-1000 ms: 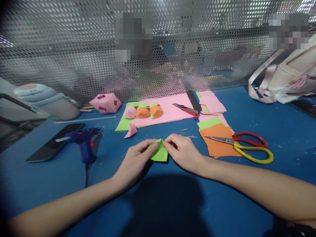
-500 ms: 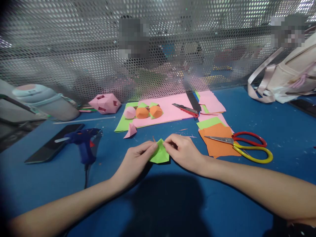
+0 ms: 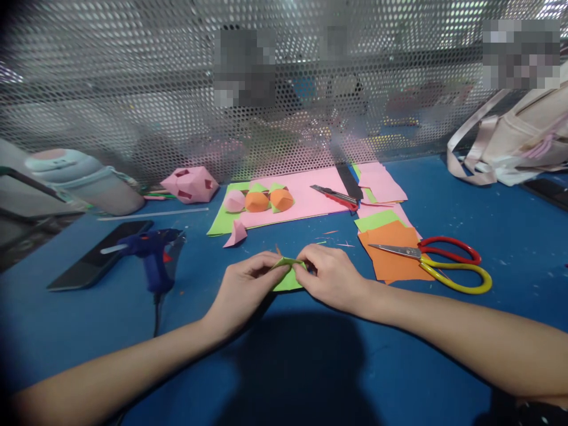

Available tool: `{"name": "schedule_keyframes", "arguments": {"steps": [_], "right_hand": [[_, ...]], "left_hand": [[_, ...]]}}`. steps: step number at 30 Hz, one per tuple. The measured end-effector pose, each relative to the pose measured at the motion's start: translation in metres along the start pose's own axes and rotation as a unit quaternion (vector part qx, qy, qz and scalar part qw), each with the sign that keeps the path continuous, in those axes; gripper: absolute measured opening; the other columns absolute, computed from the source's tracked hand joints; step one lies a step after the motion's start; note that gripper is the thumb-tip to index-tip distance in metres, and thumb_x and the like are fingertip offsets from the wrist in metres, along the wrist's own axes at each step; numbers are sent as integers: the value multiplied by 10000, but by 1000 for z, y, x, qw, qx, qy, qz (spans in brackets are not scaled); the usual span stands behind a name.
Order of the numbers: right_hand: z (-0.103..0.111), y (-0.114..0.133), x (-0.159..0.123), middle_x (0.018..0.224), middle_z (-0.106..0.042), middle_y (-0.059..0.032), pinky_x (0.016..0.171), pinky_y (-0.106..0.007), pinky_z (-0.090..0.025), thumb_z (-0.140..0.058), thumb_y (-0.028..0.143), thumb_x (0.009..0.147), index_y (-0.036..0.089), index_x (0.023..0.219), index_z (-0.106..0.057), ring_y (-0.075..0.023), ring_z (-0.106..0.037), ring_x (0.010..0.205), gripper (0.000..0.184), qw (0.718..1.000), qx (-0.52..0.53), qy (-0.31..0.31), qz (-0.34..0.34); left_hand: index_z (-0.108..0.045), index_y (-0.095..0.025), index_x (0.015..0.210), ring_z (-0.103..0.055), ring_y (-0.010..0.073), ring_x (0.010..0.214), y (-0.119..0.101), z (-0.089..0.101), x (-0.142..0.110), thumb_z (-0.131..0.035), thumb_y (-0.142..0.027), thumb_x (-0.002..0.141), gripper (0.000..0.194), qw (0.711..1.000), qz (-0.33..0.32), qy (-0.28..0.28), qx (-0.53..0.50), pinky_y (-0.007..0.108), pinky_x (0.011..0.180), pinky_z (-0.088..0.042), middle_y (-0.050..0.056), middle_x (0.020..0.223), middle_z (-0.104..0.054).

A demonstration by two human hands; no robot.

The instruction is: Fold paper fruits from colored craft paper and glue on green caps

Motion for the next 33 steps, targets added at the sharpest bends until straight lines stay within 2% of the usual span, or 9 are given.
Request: {"name": "schedule_keyframes", "arguments": {"steps": [4, 9, 14, 18, 23, 29, 33], "right_hand": [[-2, -2, -1, 629, -547, 21, 568, -225, -365, -539, 153, 838, 164, 739, -590, -96, -498, 586, 111, 1000, -1, 2, 7], [-2, 1, -2, 633, -607, 5, 559, -216, -381, -541, 140, 841, 160, 725, -616, -98, -542, 578, 140, 999, -11, 0, 34], [-5, 2, -3, 644, -618, -2, 560, -212, -380, -547, 140, 838, 150, 737, -626, -94, -549, 578, 128, 998, -22, -2, 57], [-5, 2, -1, 635, -578, 10, 558, -215, -368, -549, 174, 837, 154, 752, -612, -92, -518, 577, 108, 999, -19, 1, 47], [-3, -4, -1, 654, -570, 16, 583, -219, -369, -535, 189, 845, 164, 743, -576, -90, -509, 596, 113, 1000, -19, 4, 0], [-5, -3, -3, 642, -564, 11, 590, -219, -369, -500, 168, 869, 159, 706, -561, -88, -511, 592, 174, 999, -7, 12, 34], [-5, -3, -2, 638, -567, 12, 578, -215, -375, -521, 199, 873, 160, 727, -578, -89, -508, 581, 162, 1000, 7, 19, 8]], "left_hand": [[-692, -154, 729, -586, 142, 735, 4, -2, 1, -650, -259, 760, 117, 1000, 23, 8, -17, 235, 684, -453, 25, 774, -684], [-720, -171, 830, -602, 144, 747, 7, -6, 1, -618, -234, 778, 130, 998, 46, 43, -3, 229, 687, -456, 15, 797, -708], [-716, -159, 771, -577, 120, 659, 7, -5, 1, -610, -194, 760, 112, 998, 45, 30, 35, 201, 614, -438, -7, 700, -674], [-714, -165, 774, -572, 112, 643, 7, -4, 0, -598, -186, 762, 119, 998, 20, 19, 51, 192, 596, -426, -11, 696, -670], [-703, -161, 788, -574, 118, 661, 8, -4, 1, -598, -207, 771, 117, 999, 10, 20, 49, 198, 614, -422, -1, 718, -673], [-675, -152, 750, -519, 109, 641, 9, -3, 1, -588, -235, 786, 125, 998, 16, 25, 55, 196, 592, -391, -11, 681, -623], [-674, -160, 741, -502, 102, 630, 7, -2, 1, -574, -223, 793, 129, 998, 9, 29, 53, 190, 582, -372, -24, 658, -609]]}}
Point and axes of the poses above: each hand's wrist, its own x-axis towards the middle knuckle, its own z-axis out of the back of the hand, y = z × x, the point moved 5 cm from there along x, towards the middle knuckle
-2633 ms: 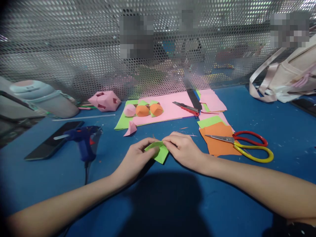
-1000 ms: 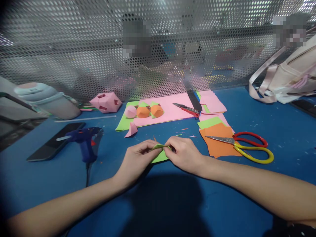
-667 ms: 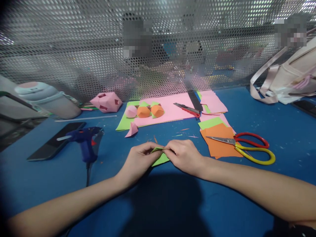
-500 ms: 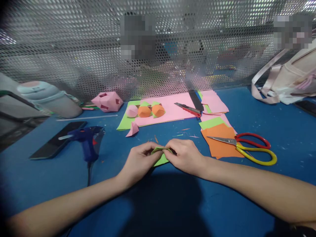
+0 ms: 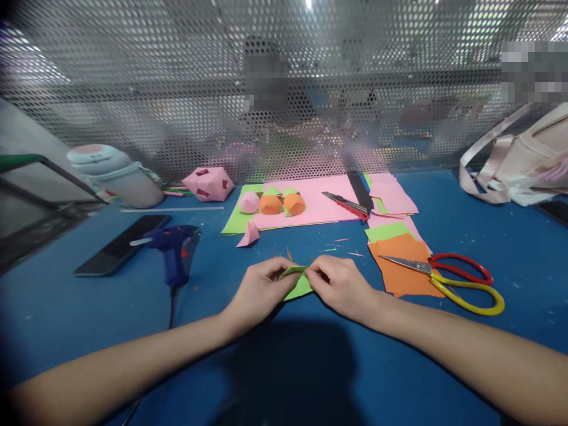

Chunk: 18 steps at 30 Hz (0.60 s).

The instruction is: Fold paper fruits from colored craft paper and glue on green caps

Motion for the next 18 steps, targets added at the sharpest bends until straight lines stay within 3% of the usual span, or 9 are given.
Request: {"name": "schedule_keyframes", "arguments": {"steps": [6, 18], "right_hand": [[-1, -2, -1, 689, -623, 19, 615, -202, -392, -528, 203, 887, 179, 800, -622, -87, -553, 619, 131, 999, 18, 22, -17], [-4, -7, -2, 649, -591, 21, 589, -223, -383, -507, 239, 896, 183, 768, -619, -97, -528, 584, 179, 998, 14, 31, -47]], "left_hand": [[-678, -158, 743, -507, 103, 638, -2, 0, 1, -540, -177, 790, 147, 1000, -9, 8, -1, 190, 587, -365, -24, 657, -615], [-665, -146, 728, -459, 96, 605, 5, -6, 3, -531, -144, 750, 136, 999, 2, 20, -27, 195, 556, -335, -27, 617, -565]]}}
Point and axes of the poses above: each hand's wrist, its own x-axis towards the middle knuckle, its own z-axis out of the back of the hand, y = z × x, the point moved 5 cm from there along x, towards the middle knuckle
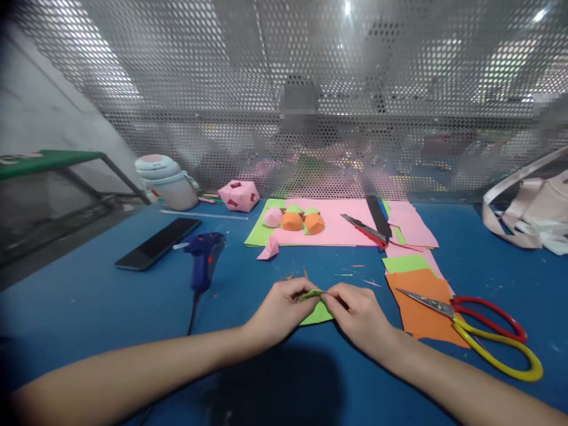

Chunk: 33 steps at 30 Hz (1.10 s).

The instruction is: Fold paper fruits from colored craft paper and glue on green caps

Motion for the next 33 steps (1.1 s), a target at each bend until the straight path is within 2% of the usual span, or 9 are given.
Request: {"name": "schedule_keyframes", "arguments": {"steps": [7, 13, 18, 21, 24, 26, 27, 29, 33], "right_hand": [[2, -1, 0, 611, -566, 23, 562, -227, -376, -499, 263, 898, 180, 736, -618, -96, -498, 547, 217, 1000, -2, -13, 0], [5, 1, 1, 616, -597, 16, 557, -232, -393, -514, 281, 886, 188, 727, -626, -106, -526, 549, 216, 1000, -3, -20, -7], [5, -1, 2, 631, -601, 12, 565, -241, -402, -520, 296, 881, 192, 730, -623, -114, -533, 561, 210, 1000, -6, -18, -12], [9, -6, 3, 613, -583, 19, 545, -240, -399, -527, 335, 874, 197, 710, -615, -114, -514, 547, 231, 998, -4, -25, -52], [11, -11, 4, 571, -544, 28, 498, -235, -373, -522, 372, 869, 199, 680, -599, -111, -483, 520, 268, 995, 4, -27, -99], [11, -10, 5, 555, -525, 32, 490, -234, -362, -515, 378, 869, 199, 670, -591, -110, -474, 516, 279, 994, 11, -22, -109], [11, -9, 5, 550, -517, 33, 495, -235, -360, -514, 376, 868, 198, 665, -588, -109, -470, 516, 280, 994, 13, -20, -107], [10, -7, 6, 546, -502, 35, 510, -238, -357, -516, 365, 867, 195, 660, -586, -106, -460, 516, 276, 995, 12, -19, -95], [9, -4, 7, 552, -485, 37, 525, -237, -356, -508, 340, 875, 192, 656, -571, -101, -444, 521, 272, 997, 15, -14, -78]], "left_hand": [[-624, -134, 756, -451, 94, 594, -2, -4, 0, -536, -186, 759, 103, 996, 29, 25, -79, 193, 528, -335, -31, 618, -522], [-611, -154, 831, -562, 125, 612, 5, -10, 0, -492, -152, 762, 138, 988, 37, 50, -141, 218, 556, -421, -9, 672, -574], [-629, -164, 880, -573, 139, 641, -3, -6, -4, -496, -183, 786, 164, 997, 16, 48, -63, 230, 561, -430, 15, 727, -611], [-635, -160, 959, -577, 145, 701, -30, 14, -5, -512, -261, 825, 208, 998, -50, 32, 28, 239, 610, -455, 45, 852, -633], [-618, -156, 1009, -580, 170, 962, -56, 54, 3, -428, -200, 876, 236, 979, -160, -65, 105, 280, 885, -439, 76, 1027, -638], [-603, -150, 1045, -554, 183, 1055, -56, 84, 16, -390, -107, 846, 294, 952, -195, -153, 182, 318, 968, -401, 92, 1101, -625], [-586, -135, 1088, -522, 193, 1126, -51, 96, 25, -372, -52, 807, 363, 938, -203, -171, 224, 342, 1009, -373, 108, 1177, -596], [-569, -111, 1143, -431, 224, 1250, -31, 110, 45, -388, -12, 735, 457, 919, -198, -153, 305, 385, 1072, -309, 136, 1318, -508], [-627, -145, 1075, -497, 235, 1179, 15, 114, 68, -420, -34, 738, 411, 912, -155, -29, 379, 368, 1009, -379, 121, 1257, -560]]}}
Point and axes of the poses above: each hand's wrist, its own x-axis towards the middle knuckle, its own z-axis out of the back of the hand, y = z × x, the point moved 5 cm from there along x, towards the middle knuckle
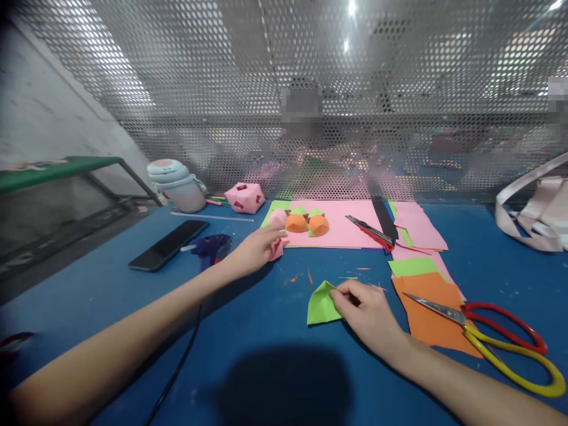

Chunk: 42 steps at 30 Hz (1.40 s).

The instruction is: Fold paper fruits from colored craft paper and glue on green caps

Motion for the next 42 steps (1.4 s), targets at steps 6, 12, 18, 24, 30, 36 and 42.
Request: {"name": "schedule_keyframes", "arguments": {"steps": [6, 12, 18, 24, 30, 36, 42], "right_hand": [[0, 1, -1, 568, -491, 36, 526, -235, -353, -512, 323, 873, 192, 646, -549, -101, -443, 533, 265, 1000, 5, 5, 8], [-1, -3, 0, 571, -494, 36, 519, -231, -352, -510, 330, 875, 193, 652, -563, -100, -436, 536, 266, 1000, 13, 15, 0], [1, -8, 1, 628, -545, 23, 543, -231, -378, -518, 348, 870, 194, 697, -605, -111, -477, 589, 247, 999, 30, -3, -21], [7, -5, 0, 669, -582, 10, 563, -236, -406, -519, 343, 867, 191, 735, -620, -117, -507, 614, 225, 999, 35, -27, -23], [8, -1, 1, 653, -582, 8, 545, -227, -406, -519, 321, 857, 180, 715, -617, -114, -509, 601, 224, 998, 62, -22, -24], [7, -3, 1, 655, -574, 15, 547, -226, -391, -525, 318, 853, 182, 719, -614, -109, -496, 598, 212, 998, 61, -17, -25], [8, -4, 2, 619, -547, 29, 532, -218, -374, -537, 286, 850, 180, 704, -604, -95, -470, 566, 193, 998, 46, -30, -19]], "left_hand": [[-647, -154, 1035, -583, 230, 920, 1, -14, -8, -469, -52, 718, 377, 1000, 19, 14, 0, 347, 824, -463, 116, 1016, -622], [-651, -162, 996, -592, 193, 846, -16, -4, -7, -477, -59, 683, 373, 995, 68, -15, -77, 310, 770, -465, 72, 950, -655], [-680, -140, 854, -570, 141, 701, -37, -10, -15, -557, -158, 680, 214, 897, 199, -19, -394, 244, 636, -436, 47, 836, -669], [-642, -108, 821, -488, 83, 551, -62, -25, -27, -614, -151, 664, 165, 819, 265, 33, -508, 211, 528, -366, 17, 713, -605], [-593, -129, 814, -524, 75, 575, -70, -32, -33, -663, -117, 641, 187, 777, 289, 38, -558, 201, 561, -371, -3, 711, -620], [-602, -136, 803, -605, 116, 655, -69, -40, -36, -683, -107, 638, 186, 747, 295, 41, -594, 246, 639, -439, 28, 768, -676], [-643, -123, 744, -598, 118, 673, -77, -37, -40, -716, -136, 634, 133, 736, 303, 36, -605, 251, 673, -446, 33, 762, -673]]}}
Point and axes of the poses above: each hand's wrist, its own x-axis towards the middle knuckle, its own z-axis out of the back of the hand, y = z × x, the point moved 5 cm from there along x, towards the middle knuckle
